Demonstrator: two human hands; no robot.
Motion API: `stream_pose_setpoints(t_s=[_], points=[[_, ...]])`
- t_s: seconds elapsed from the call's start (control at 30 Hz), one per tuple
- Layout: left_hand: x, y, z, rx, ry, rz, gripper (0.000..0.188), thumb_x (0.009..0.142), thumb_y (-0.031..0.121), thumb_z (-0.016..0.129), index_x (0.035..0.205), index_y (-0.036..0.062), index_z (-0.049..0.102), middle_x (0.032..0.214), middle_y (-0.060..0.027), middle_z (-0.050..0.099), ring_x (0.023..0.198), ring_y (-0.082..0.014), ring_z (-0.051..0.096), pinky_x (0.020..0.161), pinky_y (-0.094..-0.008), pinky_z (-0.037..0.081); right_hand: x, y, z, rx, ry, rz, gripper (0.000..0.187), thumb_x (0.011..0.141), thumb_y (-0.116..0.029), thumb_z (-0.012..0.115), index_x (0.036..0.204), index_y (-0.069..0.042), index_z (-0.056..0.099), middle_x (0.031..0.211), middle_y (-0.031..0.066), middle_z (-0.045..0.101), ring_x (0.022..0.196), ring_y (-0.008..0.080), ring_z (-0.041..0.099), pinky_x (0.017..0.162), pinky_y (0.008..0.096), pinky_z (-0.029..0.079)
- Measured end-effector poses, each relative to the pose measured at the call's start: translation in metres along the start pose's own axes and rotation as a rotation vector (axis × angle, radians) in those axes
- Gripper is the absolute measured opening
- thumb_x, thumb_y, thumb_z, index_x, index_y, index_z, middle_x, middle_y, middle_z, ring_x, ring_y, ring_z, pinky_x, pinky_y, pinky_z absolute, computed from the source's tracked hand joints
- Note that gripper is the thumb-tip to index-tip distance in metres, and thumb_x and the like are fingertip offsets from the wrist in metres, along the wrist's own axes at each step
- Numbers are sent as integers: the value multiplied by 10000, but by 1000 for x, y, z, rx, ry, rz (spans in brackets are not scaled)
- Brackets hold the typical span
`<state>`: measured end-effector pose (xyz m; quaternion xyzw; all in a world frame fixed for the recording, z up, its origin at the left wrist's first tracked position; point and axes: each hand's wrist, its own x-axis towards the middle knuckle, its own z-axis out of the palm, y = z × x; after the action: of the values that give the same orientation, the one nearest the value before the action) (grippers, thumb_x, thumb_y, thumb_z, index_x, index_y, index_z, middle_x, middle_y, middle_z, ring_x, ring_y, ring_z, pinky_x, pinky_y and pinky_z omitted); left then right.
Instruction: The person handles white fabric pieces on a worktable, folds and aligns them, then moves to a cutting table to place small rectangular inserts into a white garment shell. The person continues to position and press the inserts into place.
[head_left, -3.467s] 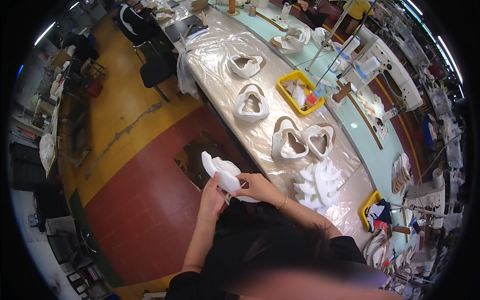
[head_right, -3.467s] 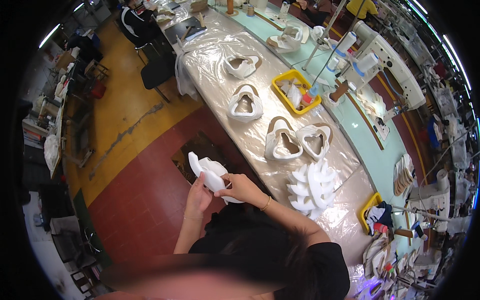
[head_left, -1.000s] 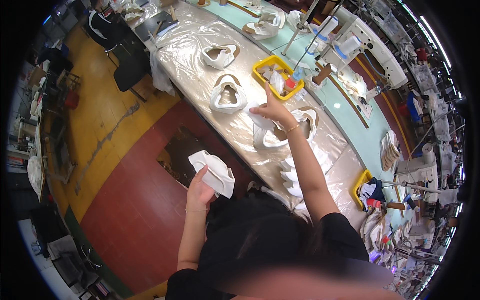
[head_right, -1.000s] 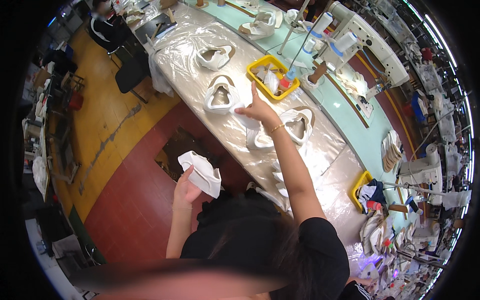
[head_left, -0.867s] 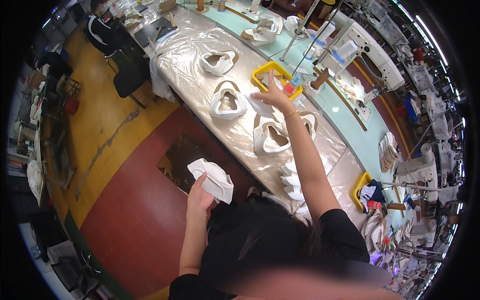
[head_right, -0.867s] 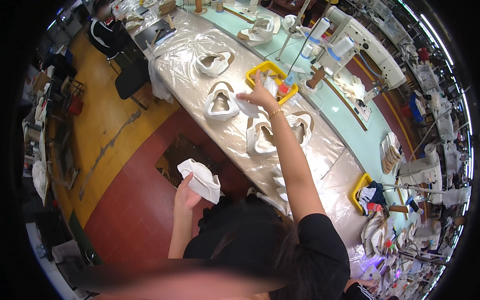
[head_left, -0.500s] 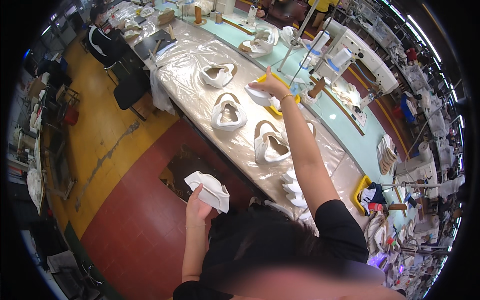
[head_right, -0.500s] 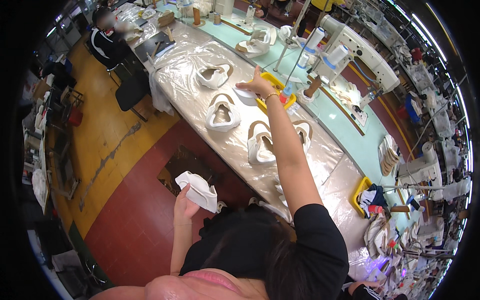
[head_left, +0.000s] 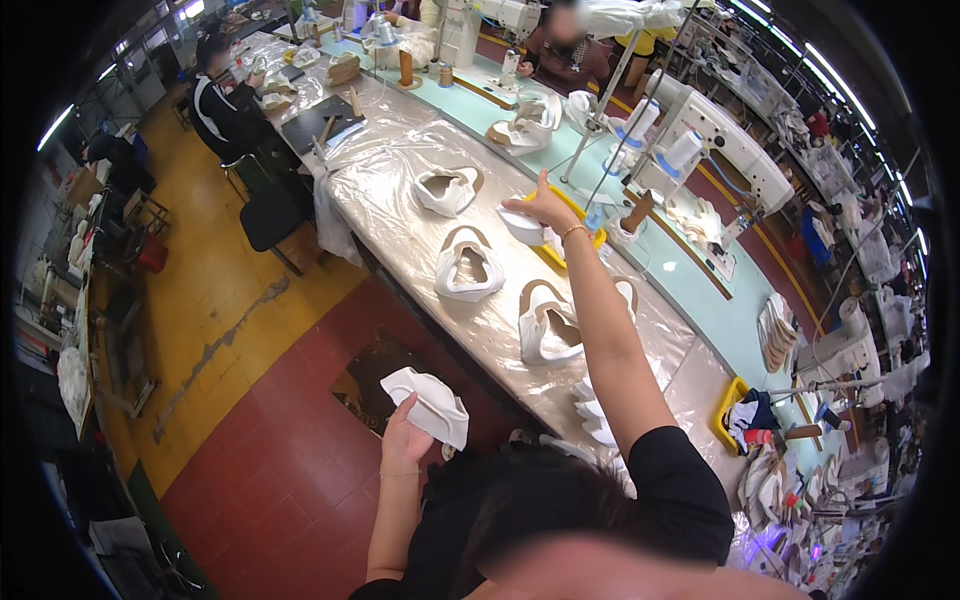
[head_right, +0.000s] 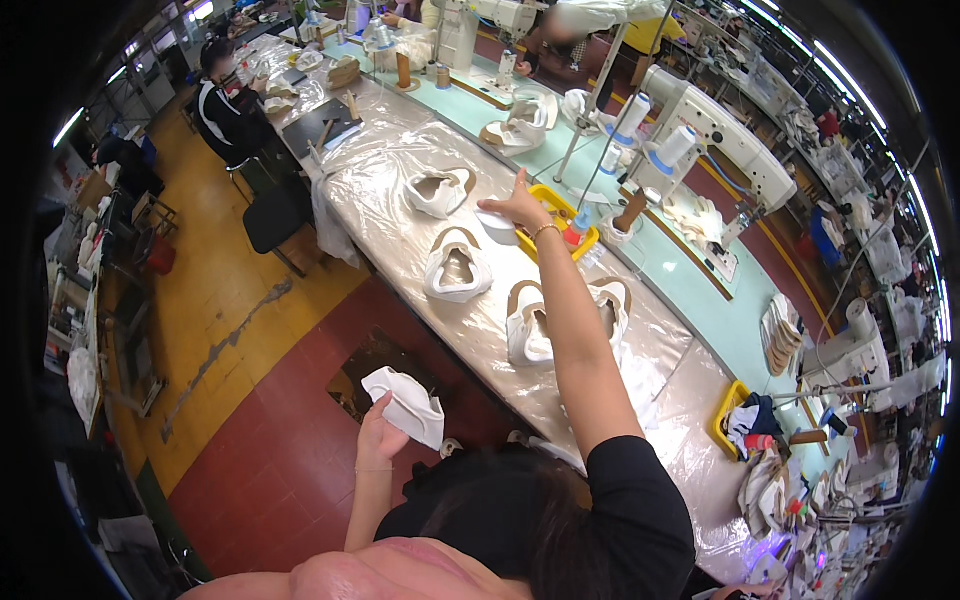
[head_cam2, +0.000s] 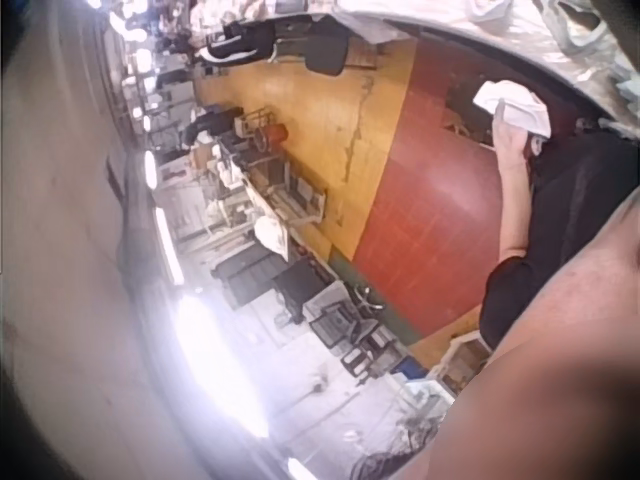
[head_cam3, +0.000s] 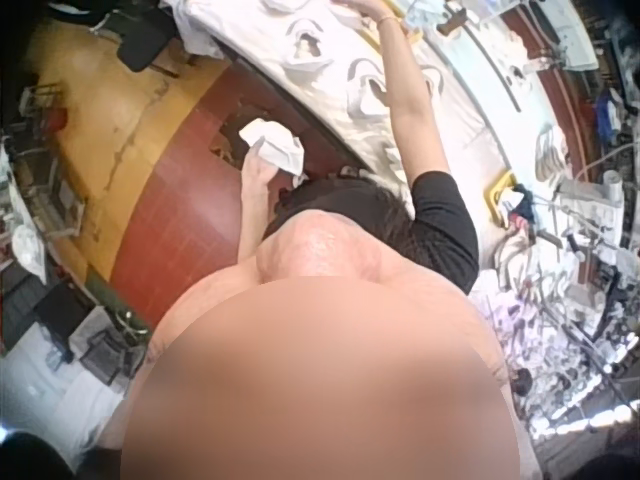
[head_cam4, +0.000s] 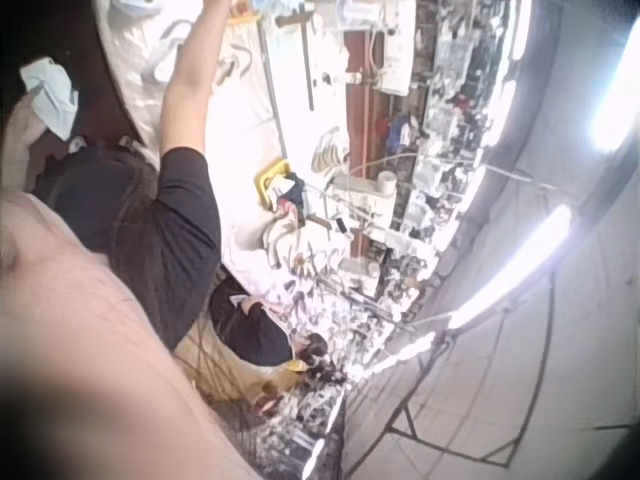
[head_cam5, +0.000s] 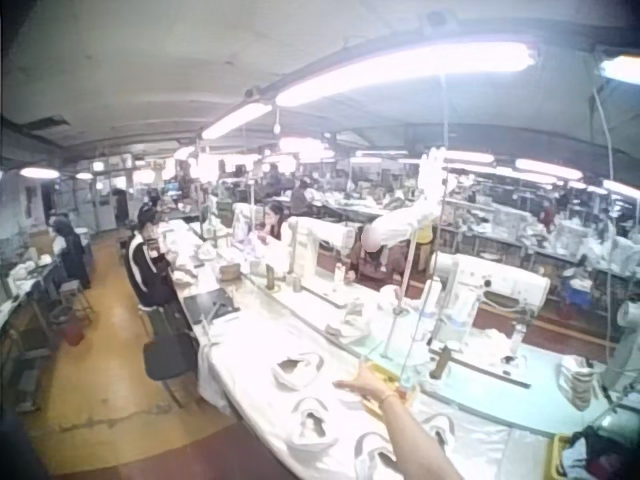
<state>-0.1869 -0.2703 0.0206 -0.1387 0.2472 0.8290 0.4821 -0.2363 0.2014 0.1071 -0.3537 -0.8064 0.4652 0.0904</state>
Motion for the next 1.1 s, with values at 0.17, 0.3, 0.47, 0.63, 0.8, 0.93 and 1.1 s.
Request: stream_pose_setpoints(t_s=[0.17, 0.3, 0.47, 0.63, 0.8, 0.93, 1.1], points=[[3, 0, 4, -14, 140, -67, 402, 961, 135, 541, 1346, 30, 494, 1345, -153, 569, 1265, -344, 522, 1117, -516, 364, 4, -5, 5, -144, 104, -80, 1446, 620, -566, 860, 1527, 55, -80, 1222, 328, 592, 962, 306, 662, 774, 358, 532], [6, 1, 6, -16, 145, -93, 393, 965, 147, 537, 1339, 28, 503, 1337, -158, 575, 1255, -346, 529, 1111, -511, 374, 3, -2, -3, -43, -23, -8, 1454, 626, -552, 866, 1515, 75, -100, 1181, 321, 598, 898, 280, 662, 712, 320, 539], [4, 1, -1, -61, 117, -52, 395, 967, 211, 588, 1327, 62, 523, 1316, -121, 596, 1230, -305, 552, 1095, -494, 392, -1, 1, -8, -68, 9, -51, 1456, 640, -543, 860, 1501, 91, -129, 1123, 298, 620, 791, 263, 661, 572, 298, 518], [3, 2, -1, -59, 67, -44, 420, 938, 211, 659, 1317, 80, 533, 1297, -104, 605, 1213, -286, 561, 1082, -478, 407, -2, -1, -10, -29, 8, -41, 1457, 636, -535, 864, 1503, 90, -127, 1113, 301, 623, 835, 266, 680, 591, 305, 530], [4, 0, 0, -27, 123, -29, 439, 932, 244, 677, 1313, 79, 534, 1297, -101, 604, 1206, -281, 564, 1071, -476, 417, -9, 5, -5, -74, -18, -14, 1455, 627, -526, 867, 1510, 81, -117, 1184, 310, 590, 798, 228, 665, 560, 285, 515], [3, 0, -2, -7, 121, -2, 457, 927, 255, 686, 1315, 71, 530, 1300, -103, 602, 1204, -280, 564, 1069, -476, 418, -22, 9, 3, -144, -48, 52, 1451, 625, -517, 870, 1516, 67, -115, 1256, 320, 548, 760, 207, 650, 515, 278, 487], [4, 2, -4, -25, 131, 8, 427, 927, 203, 685, 1303, 69, 532, 1290, -106, 601, 1206, -284, 561, 1065, -476, 423, -41, 6, 5, -56, -149, 94, 1403, 638, -567, 838, 1532, 68, -37, 1429, 387, 376, 1340, 396, 446, 1104, 326, 340]])
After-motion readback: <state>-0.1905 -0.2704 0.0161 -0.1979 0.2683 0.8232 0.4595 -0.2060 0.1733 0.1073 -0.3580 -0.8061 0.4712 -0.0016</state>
